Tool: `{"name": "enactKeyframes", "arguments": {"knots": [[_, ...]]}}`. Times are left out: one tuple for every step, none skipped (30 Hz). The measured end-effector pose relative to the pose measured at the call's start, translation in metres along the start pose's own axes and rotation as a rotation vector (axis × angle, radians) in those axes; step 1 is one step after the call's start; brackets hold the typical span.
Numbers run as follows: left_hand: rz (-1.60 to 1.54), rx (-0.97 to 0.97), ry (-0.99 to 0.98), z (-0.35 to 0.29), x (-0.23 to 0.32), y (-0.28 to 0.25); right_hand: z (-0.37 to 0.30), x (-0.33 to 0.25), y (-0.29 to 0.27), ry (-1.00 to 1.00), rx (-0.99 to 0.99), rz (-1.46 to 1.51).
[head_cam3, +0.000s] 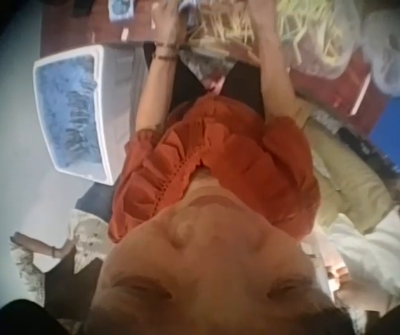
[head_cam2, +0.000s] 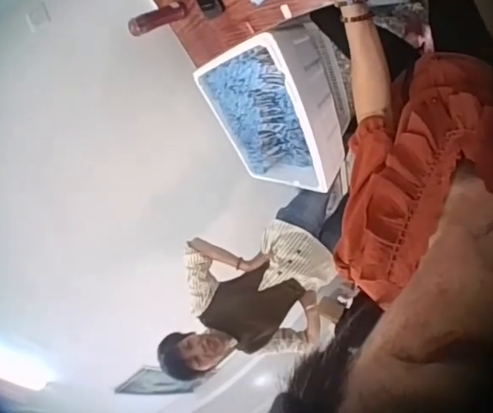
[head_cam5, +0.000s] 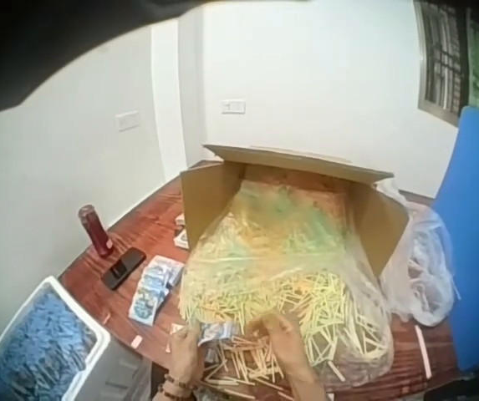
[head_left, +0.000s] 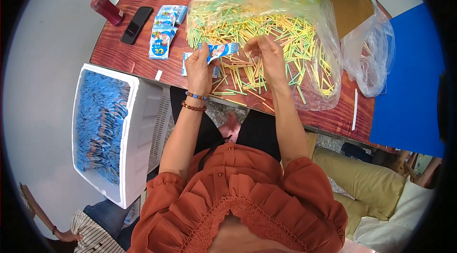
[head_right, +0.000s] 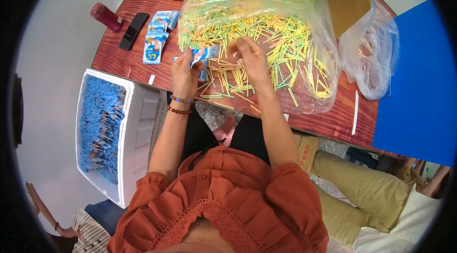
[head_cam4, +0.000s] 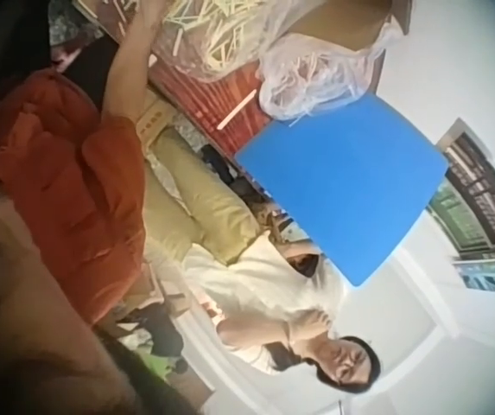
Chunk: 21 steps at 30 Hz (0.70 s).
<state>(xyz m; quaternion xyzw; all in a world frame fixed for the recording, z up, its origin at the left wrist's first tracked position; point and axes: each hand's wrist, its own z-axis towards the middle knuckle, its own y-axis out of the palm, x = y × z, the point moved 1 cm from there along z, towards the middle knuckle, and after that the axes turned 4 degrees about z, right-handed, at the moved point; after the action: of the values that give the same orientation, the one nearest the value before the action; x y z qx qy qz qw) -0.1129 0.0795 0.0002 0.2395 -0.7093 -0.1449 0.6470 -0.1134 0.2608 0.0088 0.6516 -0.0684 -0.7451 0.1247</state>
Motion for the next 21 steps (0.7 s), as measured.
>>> {"name": "enactKeyframes", "arguments": {"knots": [[-0.001, 0.001, -0.001, 0.0, 0.0, 0.0, -0.002, -0.006, 0.001, -0.152, 0.034, 0.053], [-0.02, -0.018, 0.001, 0.0, -0.001, 0.002, -0.005, -0.01, 0.0, -0.196, -0.046, 0.033], [-0.039, -0.038, 0.002, 0.0, -0.002, 0.003, -0.006, -0.011, 0.002, -0.195, -0.042, 0.03], [-0.04, -0.041, -0.002, -0.001, -0.003, 0.004, -0.007, -0.013, 0.007, -0.295, -0.076, -0.163], [-0.032, -0.055, -0.02, -0.002, -0.001, 0.004, -0.008, -0.014, 0.012, -0.392, -0.11, -0.356], [-0.024, -0.069, -0.038, -0.004, -0.001, 0.005, -0.01, -0.017, 0.017, -0.305, -0.166, -0.322], [-0.022, -0.07, -0.042, -0.005, -0.001, 0.007, -0.01, -0.015, 0.018, -0.302, -0.162, -0.321], [0.004, -0.06, -0.07, -0.007, 0.001, 0.012, -0.009, -0.014, 0.019, -0.304, -0.189, -0.438], [0.031, -0.05, -0.098, -0.008, 0.001, 0.015, -0.007, -0.013, 0.018, -0.305, -0.216, -0.555], [0.034, -0.053, -0.102, -0.007, 0.0, 0.014, -0.004, -0.008, 0.015, -0.28, -0.265, -0.448], [0.089, -0.069, -0.094, -0.006, -0.001, 0.011, -0.003, -0.008, 0.013, -0.277, -0.261, -0.446], [0.144, -0.085, -0.085, -0.005, -0.003, 0.008, -0.003, -0.01, 0.01, -0.322, -0.304, -0.501], [0.146, -0.086, -0.09, -0.004, -0.004, 0.006, -0.003, -0.01, 0.008, -0.366, -0.346, -0.556], [0.154, -0.087, -0.068, -0.003, -0.005, 0.005, -0.001, -0.012, 0.008, -0.312, -0.363, -0.387], [0.161, -0.087, -0.047, -0.002, -0.006, 0.003, -0.004, -0.014, 0.009, -0.309, -0.361, -0.386], [0.19, -0.092, -0.043, -0.001, -0.01, -0.001, -0.008, -0.016, 0.012, -0.289, -0.338, -0.424], [0.192, -0.1, -0.05, 0.0, -0.011, 0.002, -0.01, -0.018, 0.015, -0.27, -0.306, -0.464], [0.132, -0.114, -0.083, 0.0, -0.013, 0.005, -0.009, -0.011, 0.014, -0.255, -0.336, -0.423], [0.073, -0.127, -0.117, 0.0, -0.015, 0.007, -0.008, -0.009, 0.009, -0.253, -0.326, -0.426], [0.086, -0.148, -0.194, -0.002, -0.014, 0.006, -0.006, -0.008, 0.006, -0.325, -0.33, -0.553], [0.088, -0.151, -0.198, -0.003, -0.014, 0.004, -0.004, -0.008, 0.004, -0.396, -0.334, -0.681]]}}
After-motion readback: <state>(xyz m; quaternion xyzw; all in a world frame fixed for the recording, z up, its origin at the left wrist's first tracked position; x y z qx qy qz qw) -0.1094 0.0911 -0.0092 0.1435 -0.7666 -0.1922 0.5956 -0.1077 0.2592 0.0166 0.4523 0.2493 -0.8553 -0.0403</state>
